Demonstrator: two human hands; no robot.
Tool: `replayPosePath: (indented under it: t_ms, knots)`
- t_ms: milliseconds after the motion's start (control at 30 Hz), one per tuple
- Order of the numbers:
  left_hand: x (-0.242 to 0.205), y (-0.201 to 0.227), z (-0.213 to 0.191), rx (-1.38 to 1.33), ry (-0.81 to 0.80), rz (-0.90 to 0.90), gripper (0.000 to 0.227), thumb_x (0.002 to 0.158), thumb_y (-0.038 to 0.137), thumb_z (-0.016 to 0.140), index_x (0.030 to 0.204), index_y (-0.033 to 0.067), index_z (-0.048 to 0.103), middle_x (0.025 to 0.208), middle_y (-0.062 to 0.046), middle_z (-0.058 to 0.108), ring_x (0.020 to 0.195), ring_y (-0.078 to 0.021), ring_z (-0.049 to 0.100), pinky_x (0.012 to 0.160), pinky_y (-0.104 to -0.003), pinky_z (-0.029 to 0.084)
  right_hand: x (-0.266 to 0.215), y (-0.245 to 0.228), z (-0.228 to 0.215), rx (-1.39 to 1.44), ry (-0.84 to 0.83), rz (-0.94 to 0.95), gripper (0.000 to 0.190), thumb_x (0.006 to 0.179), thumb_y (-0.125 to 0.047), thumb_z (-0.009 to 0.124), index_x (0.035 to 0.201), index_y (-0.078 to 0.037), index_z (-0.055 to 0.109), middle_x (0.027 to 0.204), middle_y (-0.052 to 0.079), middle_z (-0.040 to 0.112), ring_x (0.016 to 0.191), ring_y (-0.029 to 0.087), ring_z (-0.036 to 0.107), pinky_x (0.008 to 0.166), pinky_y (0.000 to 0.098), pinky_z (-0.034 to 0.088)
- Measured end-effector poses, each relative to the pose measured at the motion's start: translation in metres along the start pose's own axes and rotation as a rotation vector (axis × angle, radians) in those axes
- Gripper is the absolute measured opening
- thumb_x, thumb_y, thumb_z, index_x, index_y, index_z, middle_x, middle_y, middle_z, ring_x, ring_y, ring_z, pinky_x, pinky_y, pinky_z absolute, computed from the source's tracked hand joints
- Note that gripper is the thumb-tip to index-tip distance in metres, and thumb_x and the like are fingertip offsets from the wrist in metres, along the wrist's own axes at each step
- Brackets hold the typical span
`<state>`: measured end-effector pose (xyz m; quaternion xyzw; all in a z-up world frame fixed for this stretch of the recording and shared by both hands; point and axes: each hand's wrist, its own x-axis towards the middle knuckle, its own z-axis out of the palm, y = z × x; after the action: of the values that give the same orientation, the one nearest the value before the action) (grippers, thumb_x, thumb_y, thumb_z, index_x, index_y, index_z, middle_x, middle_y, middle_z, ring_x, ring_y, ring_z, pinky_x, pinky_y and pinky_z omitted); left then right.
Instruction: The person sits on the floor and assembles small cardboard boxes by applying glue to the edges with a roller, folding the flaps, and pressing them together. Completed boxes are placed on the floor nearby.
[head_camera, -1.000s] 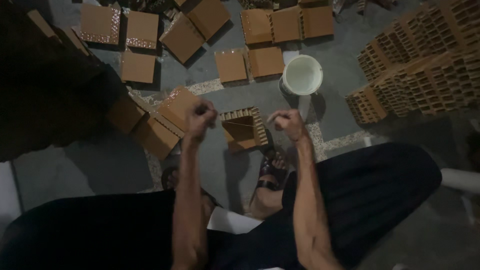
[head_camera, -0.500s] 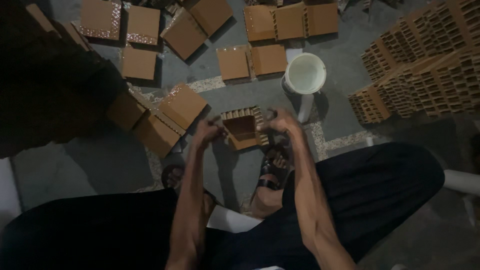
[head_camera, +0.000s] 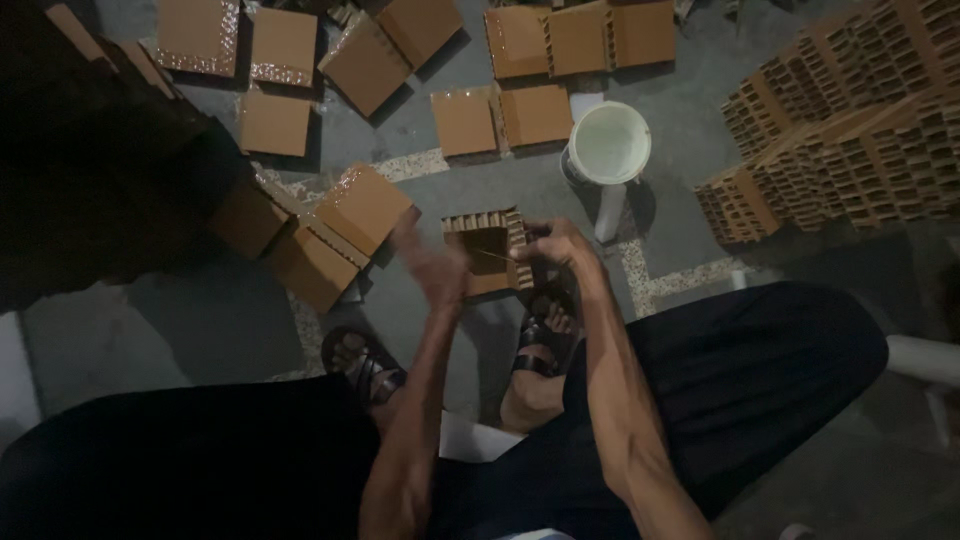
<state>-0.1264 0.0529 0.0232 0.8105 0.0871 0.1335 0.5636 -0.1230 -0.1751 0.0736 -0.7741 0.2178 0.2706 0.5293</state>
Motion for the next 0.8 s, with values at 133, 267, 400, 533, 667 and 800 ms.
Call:
replayPosePath:
  t_ms: [133, 267, 400, 533, 667, 800]
  knots:
    - [0.018, 0.046, 0.016, 0.379, -0.386, 0.336, 0.097, 0.078, 0.04, 0.079, 0.154, 0.0015, 0.031, 0.155, -0.027, 0.034, 0.149, -0.0491, 0.023, 0.121, -0.068, 0.004, 0.009, 0.004, 0.0, -0.048, 0.012, -0.003, 0.068, 0.066, -0.014, 0.09, 0.131, -0.01, 0.071, 0.115, 0.008, 0.079, 0.104, 0.021, 0.073, 0.093, 0.0339, 0.054]
    - [0.02, 0.045, 0.031, 0.454, -0.391, 0.432, 0.111, 0.089, 0.055, 0.077, 0.163, 0.0026, 0.013, 0.166, -0.027, 0.022, 0.153, -0.0521, 0.011, 0.12, -0.071, -0.002, -0.003, 0.019, 0.001, -0.084, 0.014, -0.048, 0.073, 0.071, -0.019, 0.091, 0.139, -0.007, 0.064, 0.113, 0.007, 0.075, 0.101, 0.023, 0.068, 0.086, 0.0382, 0.053]
    - [0.02, 0.031, 0.038, 0.578, -0.492, 0.306, 0.115, 0.08, 0.052, 0.074, 0.165, 0.0044, 0.013, 0.167, -0.028, 0.021, 0.155, -0.0511, 0.01, 0.122, -0.067, -0.004, -0.032, 0.046, 0.012, 0.019, -0.022, 0.352, 0.084, 0.069, -0.016, 0.088, 0.146, -0.01, 0.055, 0.098, 0.015, 0.076, 0.085, 0.033, 0.072, 0.076, 0.0468, 0.059]
    - [0.015, 0.025, 0.039, 0.549, -0.492, 0.302, 0.114, 0.081, 0.055, 0.074, 0.166, 0.0068, 0.013, 0.168, -0.029, 0.02, 0.156, -0.0511, 0.007, 0.123, -0.067, -0.005, -0.038, 0.092, 0.057, -0.027, 0.164, 0.181, 0.074, 0.064, -0.009, 0.083, 0.134, -0.009, 0.059, 0.094, 0.016, 0.076, 0.084, 0.032, 0.074, 0.075, 0.0451, 0.058]
    - [0.018, 0.022, 0.04, 0.558, -0.525, 0.282, 0.112, 0.083, 0.059, 0.072, 0.164, 0.0092, 0.012, 0.166, -0.03, 0.019, 0.154, -0.0517, 0.005, 0.122, -0.068, -0.005, -0.012, 0.13, 0.114, -0.21, 0.641, -0.139, 0.029, 0.088, -0.012, 0.066, 0.114, -0.002, 0.072, 0.099, 0.024, 0.074, 0.092, 0.044, 0.068, 0.081, 0.0484, 0.054]
    - [0.016, 0.018, 0.039, 0.539, -0.474, 0.354, 0.106, 0.09, 0.056, 0.068, 0.167, 0.0099, 0.012, 0.168, -0.03, 0.019, 0.157, -0.0516, 0.005, 0.124, -0.066, -0.006, -0.001, 0.15, 0.138, -0.197, 0.785, -0.153, 0.024, 0.098, -0.014, 0.056, 0.105, 0.003, 0.071, 0.109, 0.027, 0.071, 0.103, 0.046, 0.064, 0.092, 0.0513, 0.05]
